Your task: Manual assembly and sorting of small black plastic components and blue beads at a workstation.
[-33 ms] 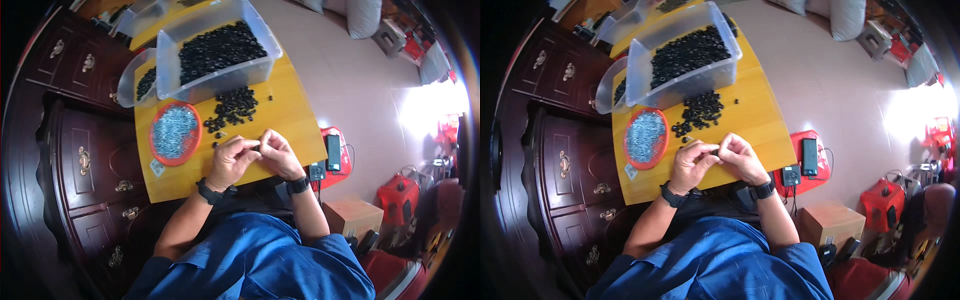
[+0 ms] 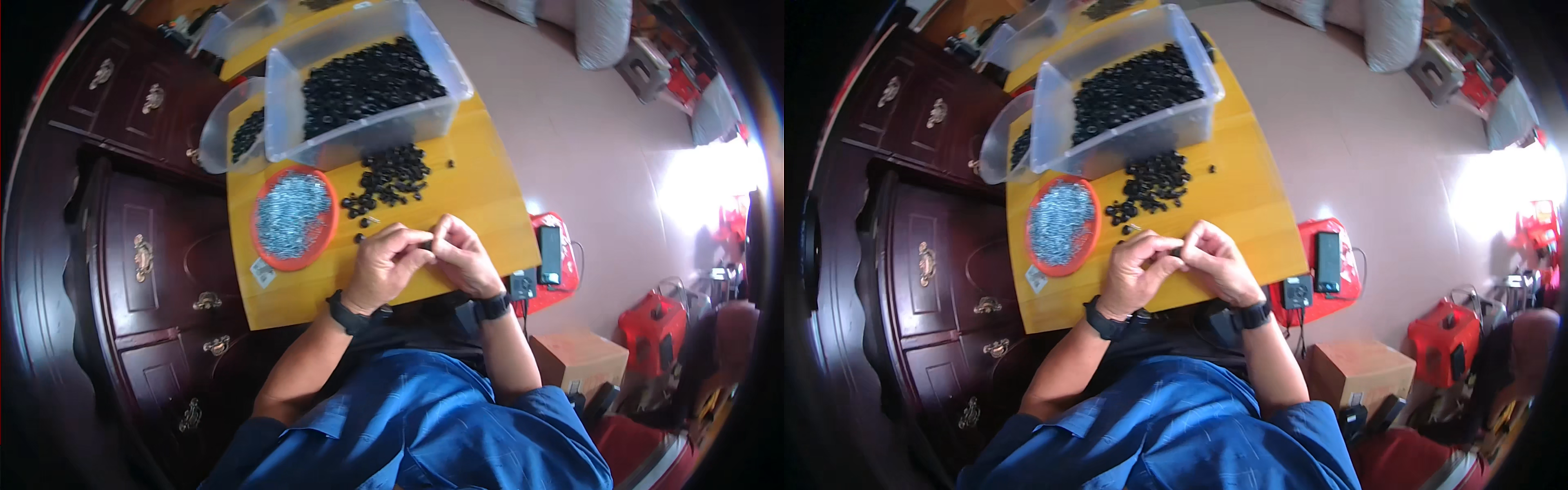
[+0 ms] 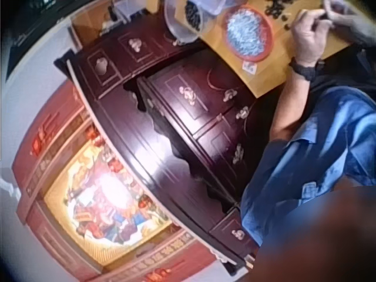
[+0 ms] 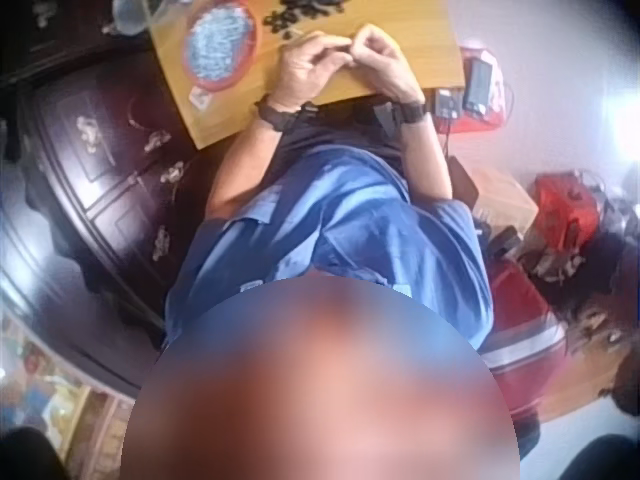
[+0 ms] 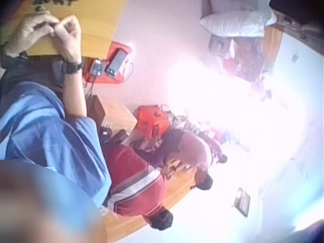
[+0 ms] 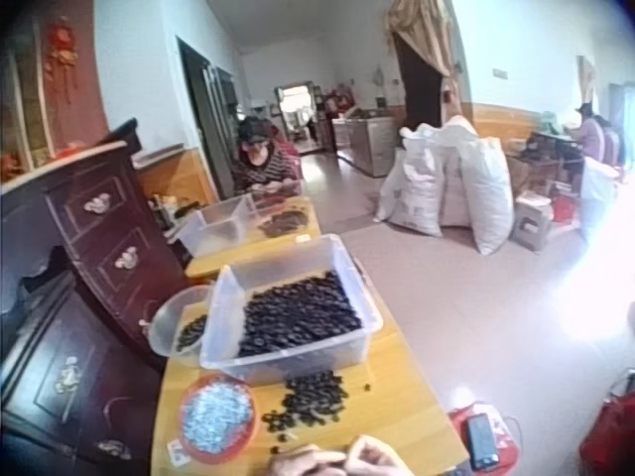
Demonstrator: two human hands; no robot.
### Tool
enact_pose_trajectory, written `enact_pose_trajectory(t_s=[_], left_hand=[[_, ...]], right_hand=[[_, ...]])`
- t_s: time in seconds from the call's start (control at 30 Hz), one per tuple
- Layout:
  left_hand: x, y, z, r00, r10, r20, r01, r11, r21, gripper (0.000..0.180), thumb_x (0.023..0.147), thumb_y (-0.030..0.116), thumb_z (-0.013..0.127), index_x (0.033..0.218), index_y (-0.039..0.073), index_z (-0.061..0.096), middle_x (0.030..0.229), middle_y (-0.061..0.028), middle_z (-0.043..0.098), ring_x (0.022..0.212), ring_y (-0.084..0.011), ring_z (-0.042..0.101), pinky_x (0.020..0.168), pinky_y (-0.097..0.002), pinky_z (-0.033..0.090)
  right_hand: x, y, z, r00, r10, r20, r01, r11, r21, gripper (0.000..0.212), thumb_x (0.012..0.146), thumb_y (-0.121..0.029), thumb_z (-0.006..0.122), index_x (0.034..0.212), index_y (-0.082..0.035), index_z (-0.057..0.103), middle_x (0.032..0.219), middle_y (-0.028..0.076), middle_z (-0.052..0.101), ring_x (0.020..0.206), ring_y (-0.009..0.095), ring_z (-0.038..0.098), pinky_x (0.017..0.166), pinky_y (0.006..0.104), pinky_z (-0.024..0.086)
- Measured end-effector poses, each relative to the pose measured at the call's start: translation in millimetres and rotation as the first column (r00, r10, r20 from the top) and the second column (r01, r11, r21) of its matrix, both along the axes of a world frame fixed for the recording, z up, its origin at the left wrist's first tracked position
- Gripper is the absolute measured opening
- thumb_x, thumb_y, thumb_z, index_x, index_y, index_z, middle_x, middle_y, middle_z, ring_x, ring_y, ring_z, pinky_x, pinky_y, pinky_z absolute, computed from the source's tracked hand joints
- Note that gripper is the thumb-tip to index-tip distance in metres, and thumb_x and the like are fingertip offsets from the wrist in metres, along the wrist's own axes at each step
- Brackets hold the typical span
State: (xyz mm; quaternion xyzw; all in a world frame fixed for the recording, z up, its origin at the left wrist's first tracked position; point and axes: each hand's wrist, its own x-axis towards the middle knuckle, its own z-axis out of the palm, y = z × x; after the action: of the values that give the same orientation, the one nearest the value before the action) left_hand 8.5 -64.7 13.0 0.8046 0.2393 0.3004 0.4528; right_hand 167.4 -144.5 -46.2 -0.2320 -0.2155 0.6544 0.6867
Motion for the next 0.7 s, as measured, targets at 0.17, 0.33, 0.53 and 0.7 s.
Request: enact_pose_trajectory(t_s=[0.17, 0.33, 0.53, 0.7], left_hand=[[8.1, -5.4, 8.8, 0.999, -0.027, 0.046, 0.027, 1.0, -0.011, 0.015, 0.088, 0.009, 0.076, 0.101, 0.004, 0.071, 0.077, -0.0056, 0.062, 0.067, -0.0164, 0.061, 0.062, -0.0284, 0.047], [6.4, -11.2, 5.0, 0.997, -0.014, 0.075, 0.015, 1.0, -0.005, 0.016, 0.086, 0.008, 0.077, 0.1, 0.005, 0.07, 0.078, -0.0054, 0.061, 0.068, -0.0186, 0.062, 0.063, -0.0294, 0.048], [3.7, -9.6, 10.3, 1.0, -0.013, 0.025, 0.011, 0.999, 0.046, 0.018, 0.085, 0.009, 0.077, 0.101, 0.006, 0.071, 0.077, -0.0059, 0.06, 0.067, -0.0203, 0.063, 0.062, -0.0318, 0.049], [5.5, -6.5, 18.4, 0.998, -0.001, -0.058, 0.006, 0.996, 0.086, 0.018, 0.085, 0.008, 0.077, 0.102, 0.007, 0.071, 0.078, -0.0067, 0.061, 0.067, -0.0222, 0.064, 0.061, -0.0331, 0.05]], right_hand=[[6.7, -8.2, -3.1, 1.0, -0.019, 0.007, 0.019, 1.0, 0.005, 0.013, 0.094, -0.008, 0.069, 0.091, -0.006, 0.056, 0.087, 0.001, 0.06, 0.083, 0.011, 0.057, 0.079, 0.0258, 0.047], [2.9, -9.1, 2.9, 0.997, 0.005, -0.072, -0.005, 1.0, -0.002, 0.017, 0.093, -0.009, 0.071, 0.091, -0.007, 0.054, 0.088, 0.003, 0.06, 0.084, 0.013, 0.058, 0.079, 0.0271, 0.047], [5.4, -7.3, -4.5, 0.996, 0.034, -0.078, -0.033, 0.999, 0.019, 0.02, 0.092, -0.01, 0.072, 0.094, -0.009, 0.052, 0.094, 0.006, 0.064, 0.091, 0.016, 0.062, 0.085, 0.0307, 0.049], [7.0, -4.1, -0.4, 0.999, 0.025, -0.04, -0.024, 0.999, 0.024, 0.021, 0.092, -0.01, 0.072, 0.095, -0.009, 0.051, 0.095, 0.007, 0.065, 0.091, 0.017, 0.063, 0.085, 0.0316, 0.05]])
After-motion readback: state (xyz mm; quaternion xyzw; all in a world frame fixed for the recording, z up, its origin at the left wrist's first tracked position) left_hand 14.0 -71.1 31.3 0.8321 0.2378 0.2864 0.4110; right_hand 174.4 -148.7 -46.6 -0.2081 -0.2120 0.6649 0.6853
